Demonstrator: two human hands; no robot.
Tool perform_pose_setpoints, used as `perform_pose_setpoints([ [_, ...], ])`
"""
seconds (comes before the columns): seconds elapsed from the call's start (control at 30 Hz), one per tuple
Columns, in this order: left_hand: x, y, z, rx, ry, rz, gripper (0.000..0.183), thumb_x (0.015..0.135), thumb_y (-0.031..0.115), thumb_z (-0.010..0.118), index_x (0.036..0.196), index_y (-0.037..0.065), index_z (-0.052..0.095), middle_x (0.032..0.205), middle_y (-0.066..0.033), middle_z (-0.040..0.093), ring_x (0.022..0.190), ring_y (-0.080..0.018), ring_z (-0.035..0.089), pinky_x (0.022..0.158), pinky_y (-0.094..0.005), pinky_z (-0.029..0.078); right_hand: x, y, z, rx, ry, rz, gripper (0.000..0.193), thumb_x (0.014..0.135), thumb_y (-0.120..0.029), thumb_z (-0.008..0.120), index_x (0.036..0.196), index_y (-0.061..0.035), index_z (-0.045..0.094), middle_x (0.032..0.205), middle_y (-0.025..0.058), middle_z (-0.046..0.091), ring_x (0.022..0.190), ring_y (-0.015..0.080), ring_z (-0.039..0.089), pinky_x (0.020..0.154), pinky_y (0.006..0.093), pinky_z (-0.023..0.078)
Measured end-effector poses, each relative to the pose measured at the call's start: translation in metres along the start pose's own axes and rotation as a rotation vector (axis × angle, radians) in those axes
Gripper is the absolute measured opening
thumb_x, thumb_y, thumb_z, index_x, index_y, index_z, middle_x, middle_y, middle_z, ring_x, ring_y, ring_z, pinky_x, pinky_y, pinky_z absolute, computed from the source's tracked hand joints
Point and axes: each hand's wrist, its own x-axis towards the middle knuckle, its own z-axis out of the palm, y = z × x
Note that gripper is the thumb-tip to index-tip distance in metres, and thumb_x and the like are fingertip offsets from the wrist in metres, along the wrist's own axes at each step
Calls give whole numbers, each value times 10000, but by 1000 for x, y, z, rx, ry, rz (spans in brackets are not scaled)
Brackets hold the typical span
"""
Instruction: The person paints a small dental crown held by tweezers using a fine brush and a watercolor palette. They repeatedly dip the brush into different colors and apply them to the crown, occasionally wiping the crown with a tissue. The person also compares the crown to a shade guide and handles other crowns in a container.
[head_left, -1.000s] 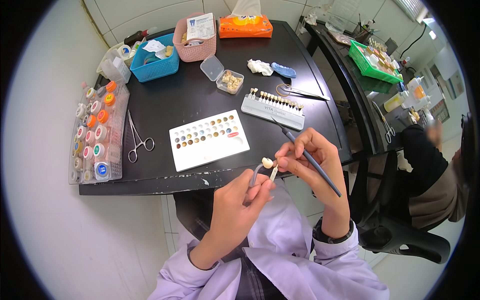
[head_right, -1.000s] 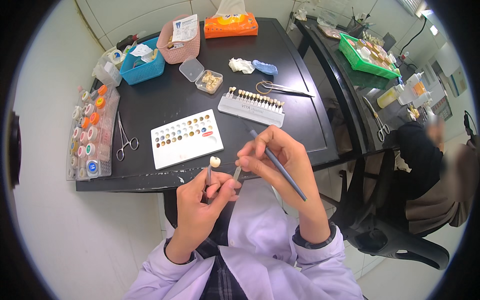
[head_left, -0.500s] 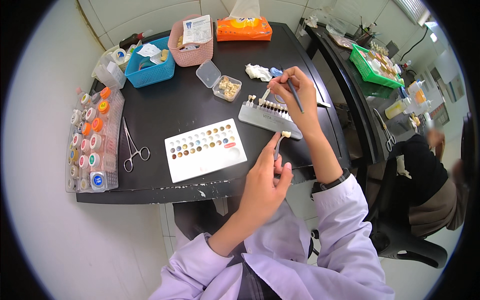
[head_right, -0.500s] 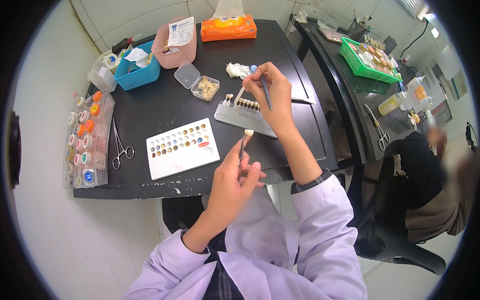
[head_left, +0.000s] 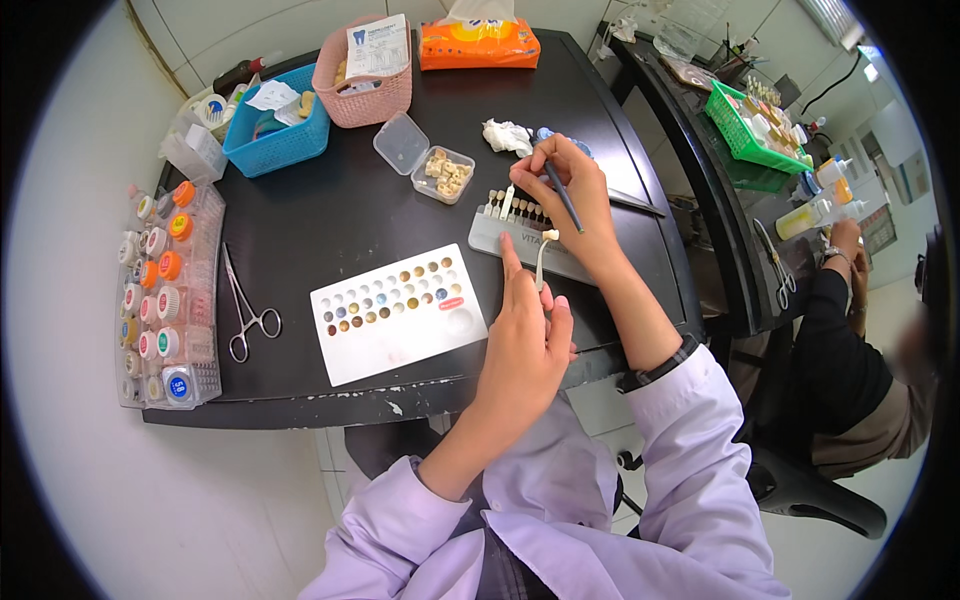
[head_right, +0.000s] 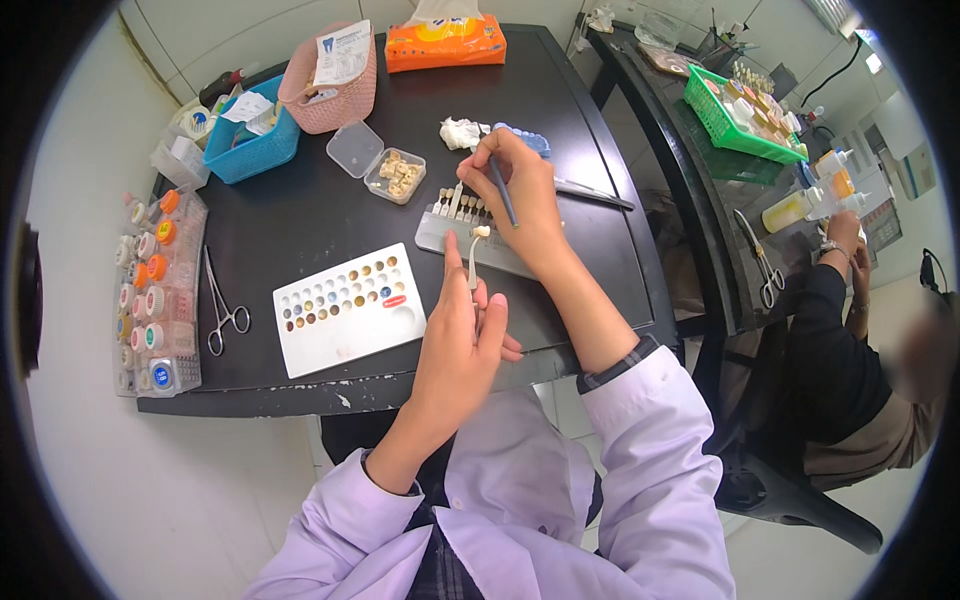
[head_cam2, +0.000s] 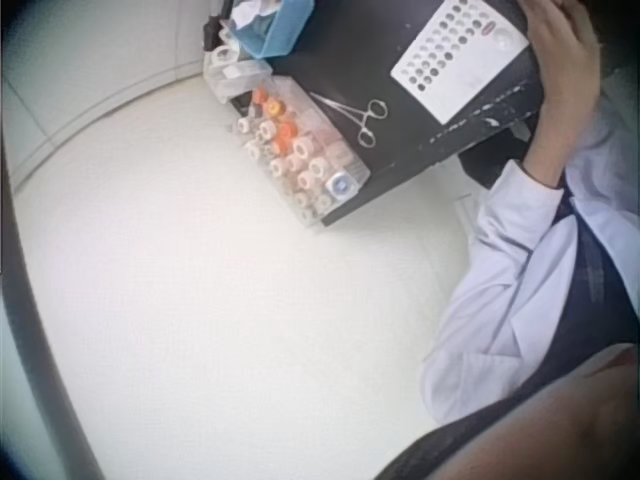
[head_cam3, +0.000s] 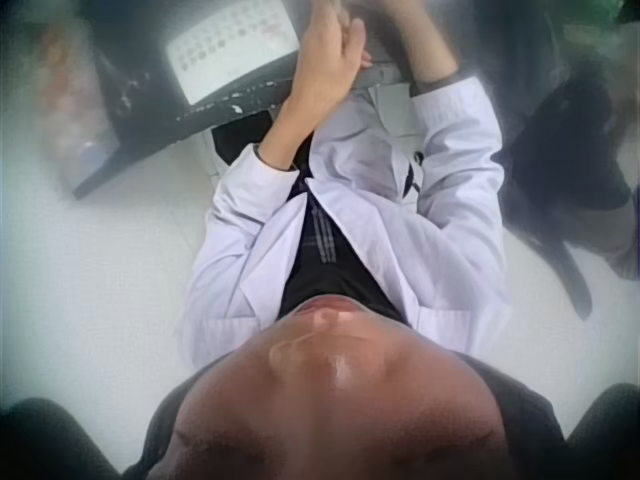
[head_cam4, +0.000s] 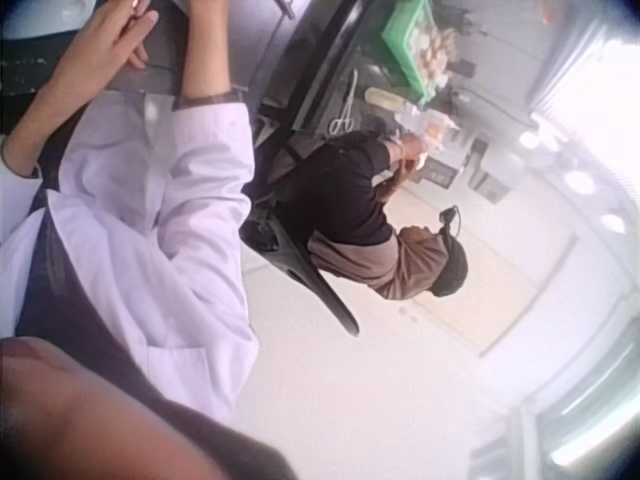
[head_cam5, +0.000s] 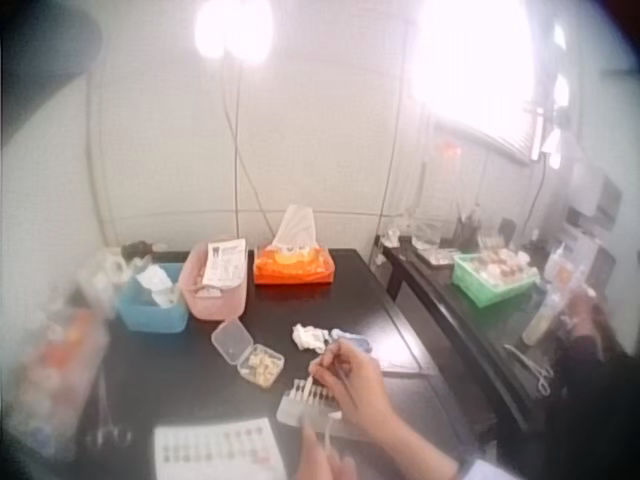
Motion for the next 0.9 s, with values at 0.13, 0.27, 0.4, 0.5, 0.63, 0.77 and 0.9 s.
perform_pose_setpoints([
  [0.13,2,-11,3,129,34,79,654,907,84,430,1384,-64,7,835,-76,411,587,-146,591,541,-264,534,-3,-5,1,-112,15,-5,184,757,9,656,761,-23,475,685,45,599,655,87,502,634,248,422],
  [0.27,3,-13,3,186,44,122,671,899,85,445,1382,-68,6,833,-91,418,570,-156,593,532,-272,529,-4,-4,4,-131,6,39,193,738,-13,682,740,-23,490,633,42,576,609,99,486,609,253,415],
  [0.4,3,-8,0,188,37,98,684,894,93,457,1382,-70,6,852,-108,435,565,-168,600,523,-282,527,-7,-4,9,-162,-32,48,206,717,-38,702,705,-21,498,579,46,546,572,113,501,565,260,403],
  [0.5,4,-4,0,163,32,89,688,893,97,459,1382,-69,5,869,-119,448,572,-177,606,519,-284,530,-8,-2,7,-176,-6,16,208,710,-53,707,699,-24,501,574,49,540,563,114,514,537,266,391],
  [0.63,3,-4,1,169,38,88,684,893,98,460,1382,-69,11,869,-126,451,580,-184,612,518,-286,535,-12,-6,6,-129,-8,19,202,721,-57,698,709,-27,499,614,43,554,595,117,526,578,265,403],
  [0.77,3,-6,0,150,52,83,672,895,96,459,1381,-71,26,862,-131,449,585,-189,615,514,-287,538,-16,-13,6,-144,-53,65,199,733,-37,681,714,-33,483,686,25,575,694,115,549,676,256,421],
  [0.9,3,-5,2,162,55,81,659,897,90,454,1385,-61,37,871,-126,447,586,-188,615,517,-284,543,-18,-9,4,-169,-54,18,191,738,-60,685,734,-33,497,687,24,573,691,115,534,662,261,405],
])
